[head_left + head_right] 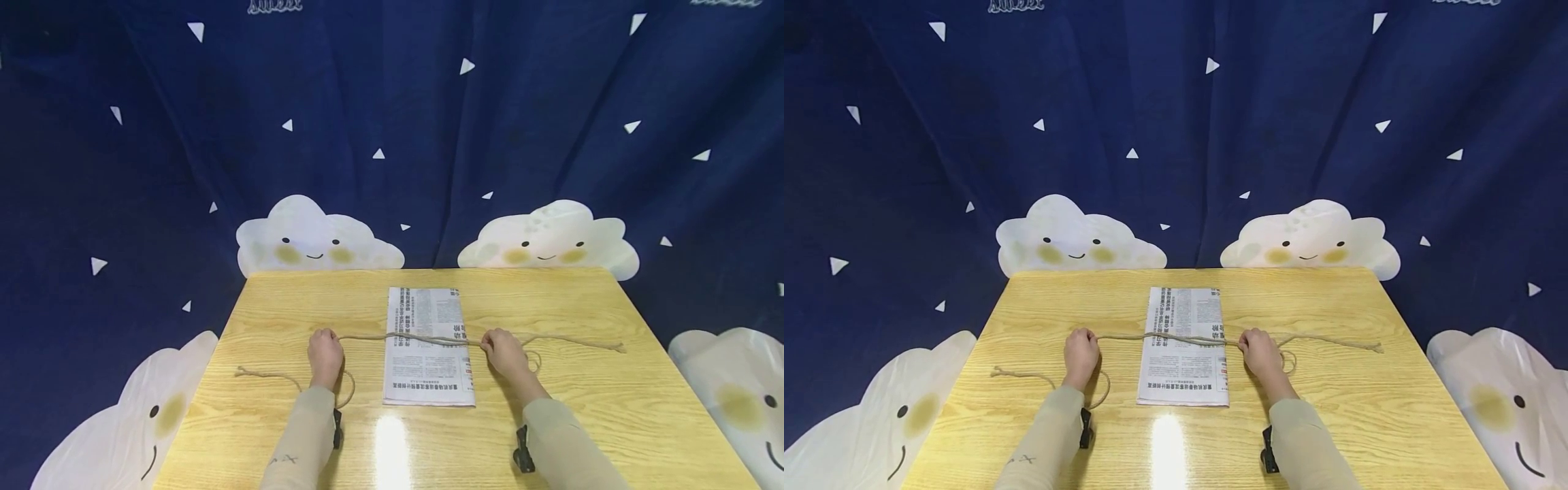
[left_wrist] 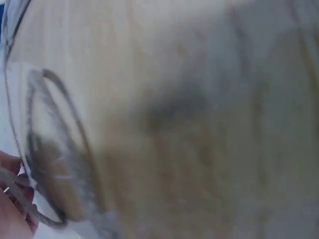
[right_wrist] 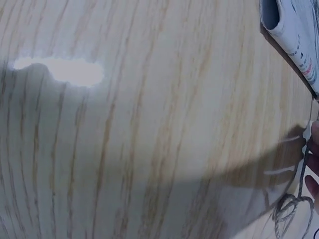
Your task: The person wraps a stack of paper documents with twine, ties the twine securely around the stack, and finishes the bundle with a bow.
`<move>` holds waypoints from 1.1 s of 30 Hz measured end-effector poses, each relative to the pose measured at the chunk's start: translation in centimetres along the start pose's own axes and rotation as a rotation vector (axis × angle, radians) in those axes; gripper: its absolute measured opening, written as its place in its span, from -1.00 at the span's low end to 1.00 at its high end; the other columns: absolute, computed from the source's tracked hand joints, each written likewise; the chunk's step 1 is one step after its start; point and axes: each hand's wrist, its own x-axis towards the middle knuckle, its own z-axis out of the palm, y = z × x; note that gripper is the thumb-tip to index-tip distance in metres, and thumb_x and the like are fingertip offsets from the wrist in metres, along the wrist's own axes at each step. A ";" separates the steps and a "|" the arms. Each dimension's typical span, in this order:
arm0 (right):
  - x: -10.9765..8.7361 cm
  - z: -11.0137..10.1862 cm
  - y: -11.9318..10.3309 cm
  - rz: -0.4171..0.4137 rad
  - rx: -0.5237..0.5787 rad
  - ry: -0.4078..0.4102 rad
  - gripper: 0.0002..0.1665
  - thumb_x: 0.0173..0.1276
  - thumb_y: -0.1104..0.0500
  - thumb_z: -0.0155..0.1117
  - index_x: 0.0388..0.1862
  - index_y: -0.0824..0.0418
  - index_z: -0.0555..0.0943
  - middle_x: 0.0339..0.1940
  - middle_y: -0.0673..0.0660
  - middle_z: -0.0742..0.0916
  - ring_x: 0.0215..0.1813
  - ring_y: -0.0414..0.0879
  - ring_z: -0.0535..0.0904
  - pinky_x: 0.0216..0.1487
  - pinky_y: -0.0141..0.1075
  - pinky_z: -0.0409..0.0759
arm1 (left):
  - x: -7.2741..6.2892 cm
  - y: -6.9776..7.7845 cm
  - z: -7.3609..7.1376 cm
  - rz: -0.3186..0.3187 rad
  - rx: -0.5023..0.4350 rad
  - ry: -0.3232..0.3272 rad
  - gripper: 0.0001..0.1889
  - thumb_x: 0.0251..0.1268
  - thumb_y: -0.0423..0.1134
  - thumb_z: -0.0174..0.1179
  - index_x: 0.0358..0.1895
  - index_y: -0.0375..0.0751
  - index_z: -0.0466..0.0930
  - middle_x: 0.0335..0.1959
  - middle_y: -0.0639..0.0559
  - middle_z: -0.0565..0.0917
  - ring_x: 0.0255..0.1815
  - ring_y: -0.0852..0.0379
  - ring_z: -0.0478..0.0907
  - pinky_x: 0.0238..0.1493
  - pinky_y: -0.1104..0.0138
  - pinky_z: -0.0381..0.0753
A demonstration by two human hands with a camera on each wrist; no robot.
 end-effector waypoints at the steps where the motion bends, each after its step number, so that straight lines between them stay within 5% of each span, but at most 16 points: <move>1: 0.0 0.0 -0.1 -0.010 0.003 0.006 -0.95 0.23 0.22 0.24 -0.39 0.19 0.57 -0.42 0.06 0.60 -0.30 0.00 0.50 -0.26 -0.10 0.51 | 0.1 0.3 0.1 0.017 -0.008 -0.008 -0.91 0.17 -0.45 0.09 -0.32 -0.42 0.56 -0.35 -0.20 0.56 -0.23 -0.14 0.48 -0.18 0.09 0.49; 8: 0.2 0.5 -0.6 -0.126 0.050 0.015 -0.88 0.24 0.22 0.23 -0.25 0.21 0.61 -0.27 0.11 0.65 -0.15 0.07 0.55 -0.06 0.00 0.47 | 0.0 3.2 1.4 0.222 -0.034 -0.118 -0.76 0.16 -0.37 0.20 -0.09 -0.31 0.57 -0.08 -0.14 0.61 0.00 -0.10 0.48 0.08 0.04 0.34; 15: 0.4 0.8 -1.1 -0.112 0.081 0.019 -0.93 0.23 0.22 0.24 -0.43 0.18 0.58 -0.44 0.02 0.61 -0.31 -0.04 0.52 -0.20 -0.09 0.49 | -0.8 4.5 3.4 0.385 0.067 -0.149 -0.91 0.08 -0.30 0.27 -0.33 -0.22 0.66 -0.38 0.00 0.61 -0.24 0.01 0.52 -0.09 0.14 0.44; 21: 0.6 0.4 -0.9 -0.052 0.160 -0.026 -0.93 0.28 0.26 0.17 -0.39 0.22 0.55 -0.47 0.03 0.62 -0.37 -0.10 0.52 -0.30 -0.18 0.54 | -0.8 4.1 3.5 0.365 0.052 -0.094 -0.94 0.07 -0.34 0.27 -0.45 -0.27 0.64 -0.46 -0.02 0.59 -0.32 -0.01 0.53 -0.18 0.15 0.49; 33: 0.7 0.1 -0.4 -0.027 0.152 -0.034 -0.93 0.30 0.25 0.15 -0.38 0.21 0.54 -0.45 0.05 0.63 -0.35 -0.07 0.53 -0.26 -0.14 0.53 | -0.8 3.5 2.8 0.318 0.062 -0.101 -0.95 0.08 -0.35 0.26 -0.45 -0.26 0.63 -0.46 -0.03 0.57 -0.32 -0.03 0.50 -0.17 0.13 0.47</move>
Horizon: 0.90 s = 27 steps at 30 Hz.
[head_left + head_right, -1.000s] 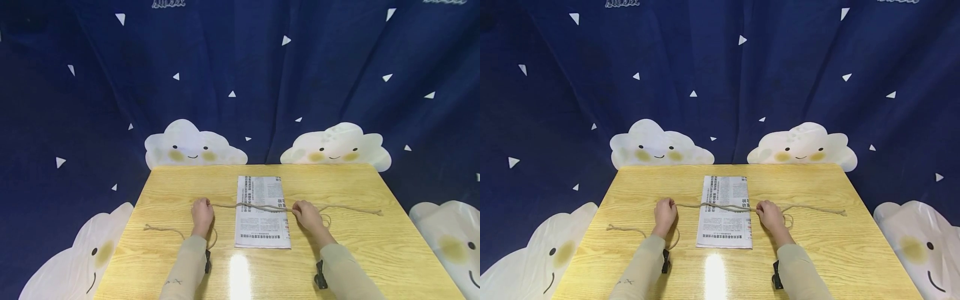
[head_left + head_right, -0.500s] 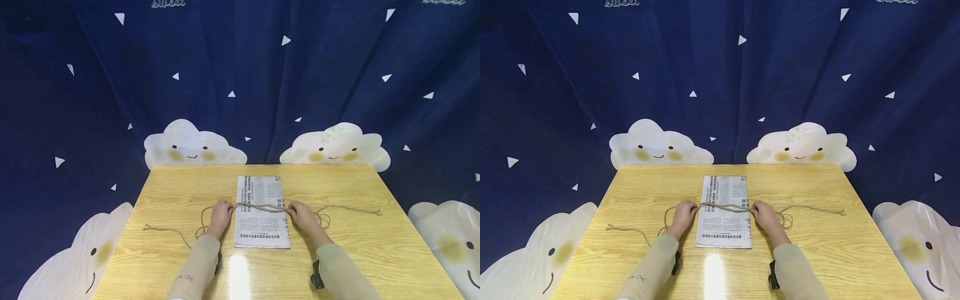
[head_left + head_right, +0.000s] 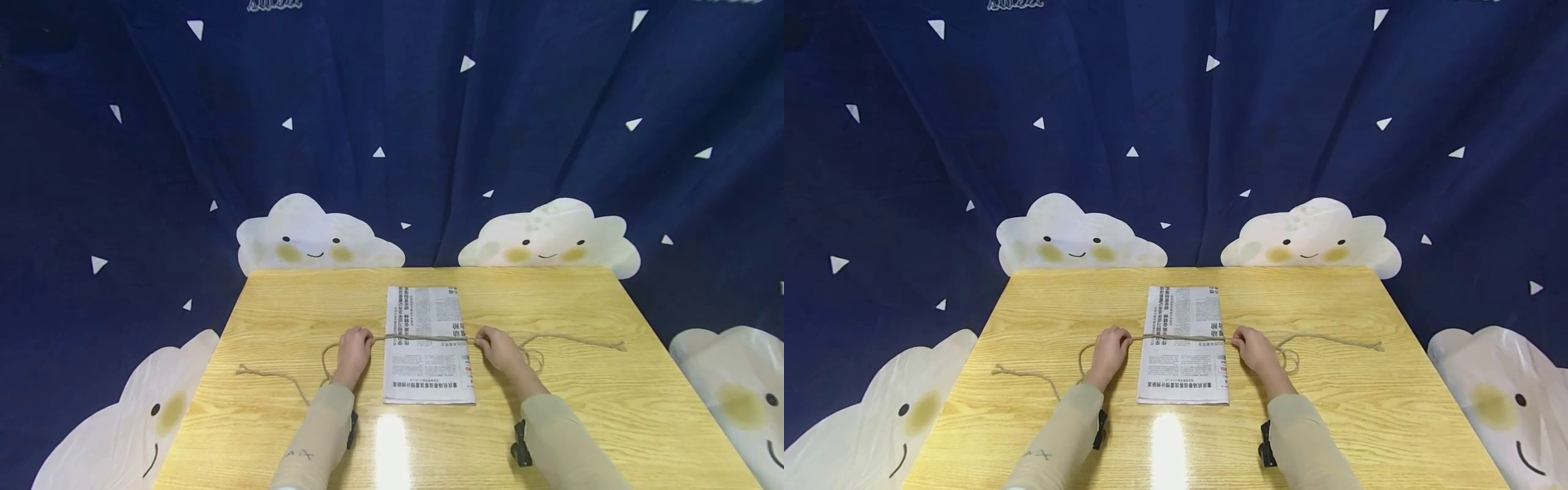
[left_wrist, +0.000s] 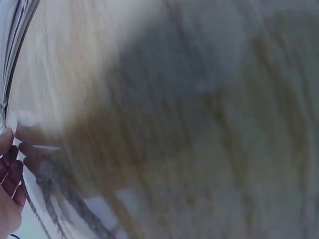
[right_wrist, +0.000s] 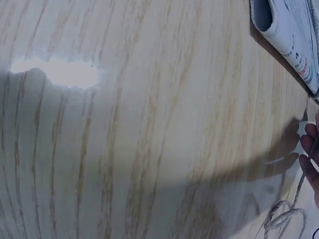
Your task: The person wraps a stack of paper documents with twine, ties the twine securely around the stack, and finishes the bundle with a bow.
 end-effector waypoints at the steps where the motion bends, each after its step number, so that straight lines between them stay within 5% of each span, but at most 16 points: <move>1: 0.0 0.0 0.0 0.000 0.001 -0.001 -0.93 0.30 0.25 0.15 -0.37 0.22 0.54 -0.45 0.05 0.63 -0.35 -0.07 0.53 -0.26 -0.13 0.53 | 0.0 0.0 0.0 0.002 0.005 0.000 -0.95 0.09 -0.35 0.26 -0.45 -0.26 0.62 -0.47 -0.02 0.56 -0.33 -0.02 0.50 -0.17 0.13 0.48; 5: 0.1 0.1 0.0 -0.003 0.013 -0.004 -0.92 0.31 0.25 0.14 -0.32 0.24 0.57 -0.39 0.09 0.65 -0.29 -0.02 0.56 -0.21 -0.11 0.55 | -0.1 0.2 -0.2 0.018 -0.011 -0.049 -0.94 0.17 -0.37 0.18 -0.41 -0.28 0.54 -0.44 -0.03 0.51 -0.34 0.00 0.49 -0.20 0.16 0.50; 10: 0.9 0.0 0.0 -0.041 0.033 0.010 -0.83 0.31 0.29 0.13 -0.21 0.34 0.61 -0.32 0.17 0.64 -0.22 0.05 0.57 -0.16 -0.09 0.56 | -0.4 0.9 -1.0 0.049 -0.096 -0.194 -0.91 0.31 -0.39 0.01 -0.33 -0.35 0.45 -0.39 -0.06 0.40 -0.33 0.03 0.47 -0.23 0.21 0.55; 16: 2.5 -0.3 -1.0 -0.027 0.064 0.028 -0.78 0.33 0.26 0.11 -0.15 0.37 0.59 -0.28 0.20 0.61 -0.21 0.05 0.53 -0.17 -0.09 0.54 | -1.2 2.6 -2.0 0.004 -0.218 -0.320 -0.87 0.25 -0.37 0.07 -0.45 -0.32 0.49 -0.54 0.01 0.45 -0.55 0.17 0.38 -0.54 0.39 0.46; 21: 3.4 -0.2 -2.1 -0.027 0.063 -0.007 -0.74 0.36 0.34 0.02 -0.04 0.38 0.56 -0.13 0.30 0.61 -0.04 0.18 0.52 0.00 -0.01 0.50 | -2.9 4.8 -2.3 0.018 -0.231 -0.337 -0.94 0.09 -0.42 0.15 -0.49 -0.31 0.57 -0.60 0.02 0.54 -0.59 0.21 0.41 -0.57 0.45 0.45; 27: 3.7 0.0 -2.7 -0.152 0.003 -0.122 -0.63 0.37 0.37 -0.04 0.13 0.32 0.48 0.19 0.32 0.49 0.21 0.27 0.37 0.22 0.07 0.31 | -5.7 7.2 -1.5 0.117 -0.095 -0.282 -0.91 0.12 -0.38 0.17 -0.39 -0.28 0.67 -0.47 -0.04 0.68 -0.51 0.16 0.57 -0.52 0.45 0.52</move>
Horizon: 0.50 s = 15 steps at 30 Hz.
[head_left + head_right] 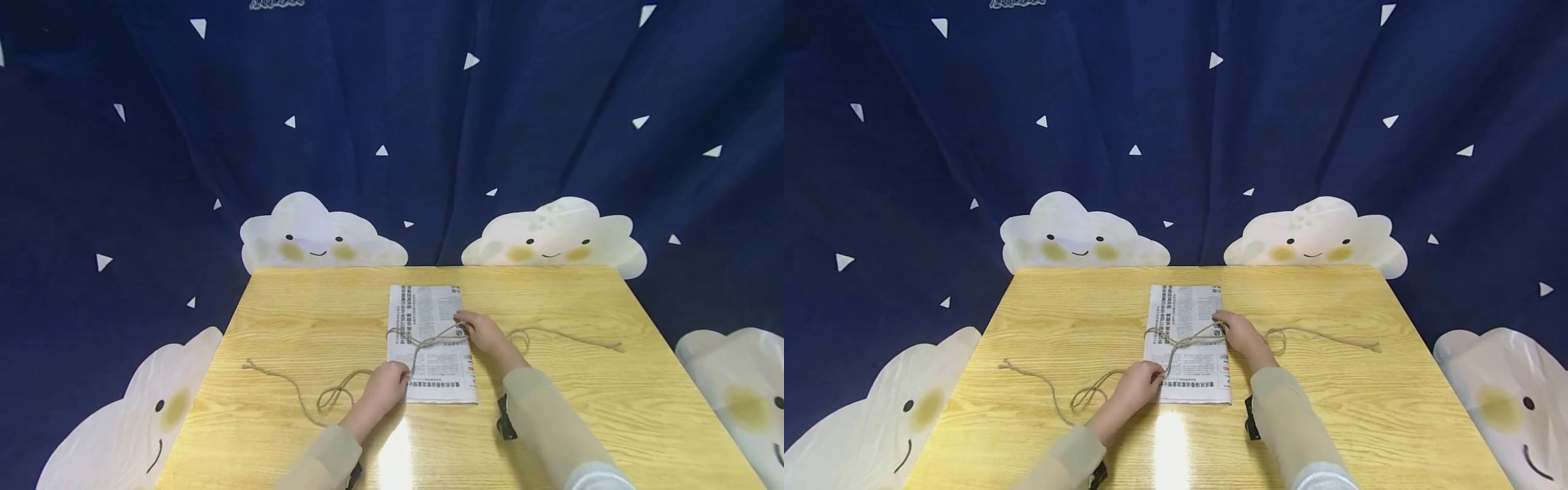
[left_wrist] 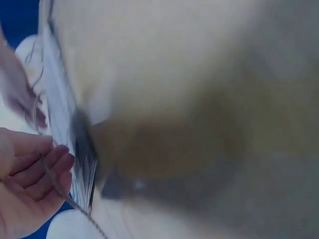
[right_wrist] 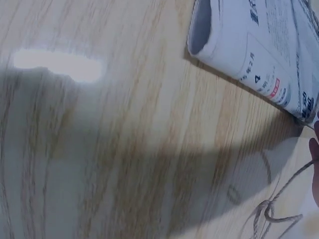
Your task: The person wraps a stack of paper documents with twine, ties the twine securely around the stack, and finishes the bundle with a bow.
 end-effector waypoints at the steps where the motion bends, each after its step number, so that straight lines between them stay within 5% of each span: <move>1: 0.0 0.0 0.0 -0.020 -0.021 -0.018 -0.62 0.36 0.37 -0.04 0.15 0.32 0.47 0.21 0.32 0.47 0.22 0.27 0.35 0.23 0.07 0.29 | -0.4 0.3 0.4 0.029 0.037 0.015 -0.91 0.11 -0.38 0.17 -0.42 -0.25 0.68 -0.47 -0.02 0.69 -0.51 0.16 0.58 -0.53 0.44 0.53; 7: -0.2 -0.1 0.6 -0.123 -0.116 -0.089 -0.59 0.33 0.40 -0.03 0.16 0.40 0.43 0.26 0.34 0.41 0.22 0.30 0.33 0.22 0.06 0.29 | -2.3 1.4 1.9 0.134 0.241 0.070 -0.86 0.18 -0.32 0.14 -0.49 -0.13 0.66 -0.55 0.04 0.66 -0.53 0.13 0.60 -0.59 0.40 0.51; 15: -1.0 0.4 1.0 -0.143 -0.104 -0.073 -0.57 0.35 0.36 -0.06 0.21 0.38 0.39 0.27 0.35 0.39 0.26 0.30 0.29 0.27 0.07 0.21 | -3.0 0.9 2.6 0.165 0.335 0.106 -0.87 0.11 -0.39 0.15 -0.46 -0.12 0.67 -0.47 0.07 0.68 -0.47 0.16 0.61 -0.49 0.43 0.57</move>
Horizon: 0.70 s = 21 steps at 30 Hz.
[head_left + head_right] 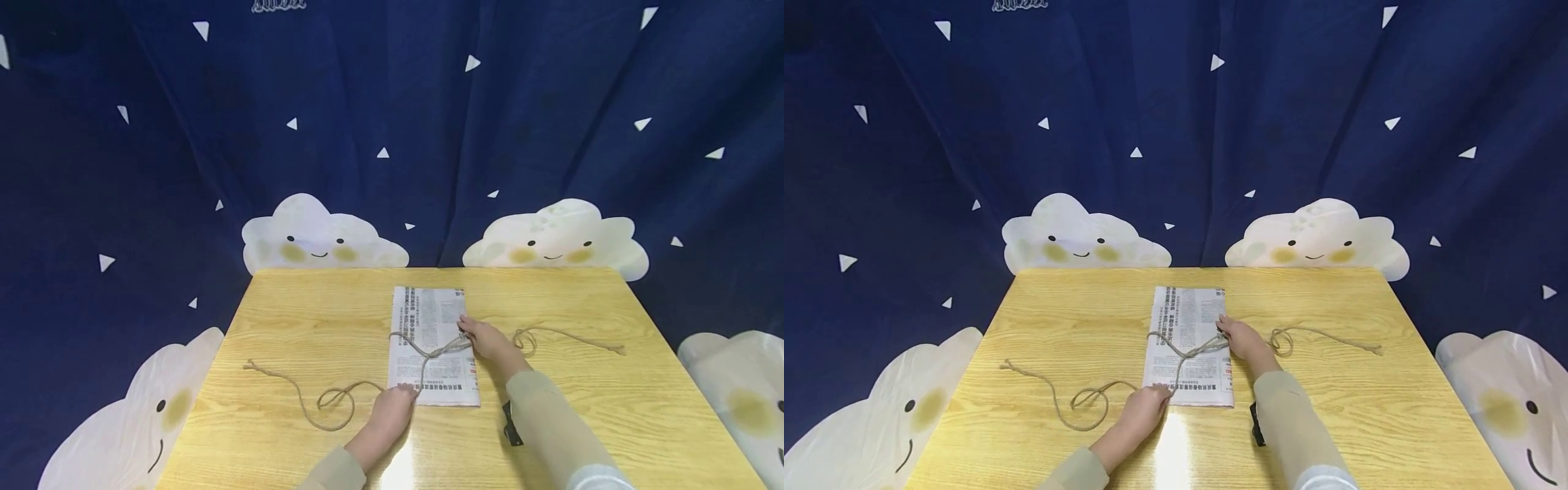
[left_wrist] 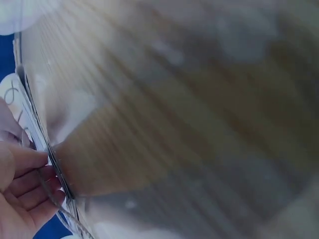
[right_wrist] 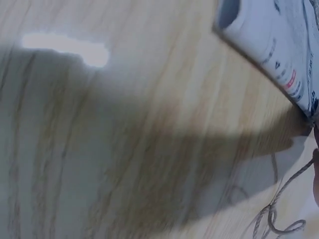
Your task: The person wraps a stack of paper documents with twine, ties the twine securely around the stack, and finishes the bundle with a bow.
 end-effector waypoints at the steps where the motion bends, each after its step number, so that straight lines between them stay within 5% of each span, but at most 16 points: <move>1: -0.3 0.1 0.0 -0.038 -0.036 0.028 -0.58 0.39 0.33 -0.09 0.21 0.35 0.40 0.25 0.34 0.42 0.26 0.27 0.31 0.29 0.02 0.22 | 0.0 -0.2 0.0 -0.004 0.002 -0.001 -0.87 0.11 -0.38 0.15 -0.45 -0.11 0.68 -0.43 0.07 0.69 -0.43 0.15 0.63 -0.46 0.42 0.58; 6: -1.7 0.5 -0.3 -0.069 -0.172 0.089 -0.61 0.35 0.34 -0.06 0.13 0.39 0.46 0.14 0.38 0.51 0.19 0.27 0.38 0.26 0.04 0.26 | 0.6 -2.1 -0.2 -0.042 0.020 0.017 -0.88 0.14 -0.33 0.15 -0.45 -0.11 0.68 -0.38 0.02 0.71 -0.43 0.09 0.64 -0.52 0.35 0.59; 10: -2.9 0.9 -1.3 -0.014 -0.246 0.087 -0.63 0.26 0.39 0.03 0.05 0.46 0.50 0.05 0.41 0.57 0.11 0.27 0.47 0.17 0.06 0.37 | 1.5 -3.9 -0.2 -0.078 -0.004 0.018 -0.89 0.14 -0.33 0.16 -0.37 -0.13 0.69 -0.28 0.00 0.71 -0.32 0.07 0.66 -0.42 0.33 0.63; 13: -3.7 1.2 -2.5 -0.007 -0.359 0.093 -0.71 0.17 0.40 0.10 -0.11 0.44 0.56 -0.12 0.41 0.64 -0.08 0.23 0.58 -0.02 -0.02 0.53 | 2.3 -5.1 -0.3 -0.100 -0.021 0.009 -0.88 0.16 -0.32 0.15 -0.32 -0.14 0.69 -0.19 0.01 0.69 -0.21 0.07 0.65 -0.29 0.32 0.64; 16: -4.3 1.4 -3.8 0.013 -0.443 0.090 -0.88 0.07 0.38 0.16 -0.37 0.35 0.57 -0.41 0.32 0.67 -0.38 0.14 0.61 -0.30 -0.09 0.59 | 3.3 -6.2 -0.4 -0.127 -0.042 0.001 -0.88 0.19 -0.31 0.15 -0.34 -0.15 0.69 -0.25 -0.02 0.70 -0.28 0.05 0.66 -0.37 0.31 0.63; 18: -4.7 1.4 -4.9 0.045 -0.443 0.077 -0.98 0.02 0.37 0.19 -0.52 0.30 0.53 -0.58 0.22 0.62 -0.52 0.08 0.55 -0.44 -0.12 0.56 | 4.0 -6.8 -0.3 -0.150 -0.063 -0.008 -0.88 0.20 -0.30 0.15 -0.35 -0.16 0.69 -0.30 -0.04 0.70 -0.33 0.02 0.66 -0.41 0.31 0.62; 21: -5.3 1.4 -6.5 0.085 -0.421 0.032 -0.87 -0.03 0.33 0.23 -0.66 0.24 0.47 -0.71 0.11 0.54 -0.60 0.02 0.49 -0.50 -0.15 0.52 | 5.1 -7.7 -0.3 -0.195 -0.098 -0.033 -0.88 0.19 -0.32 0.16 -0.32 -0.15 0.70 -0.31 -0.06 0.70 -0.33 -0.01 0.65 -0.39 0.29 0.62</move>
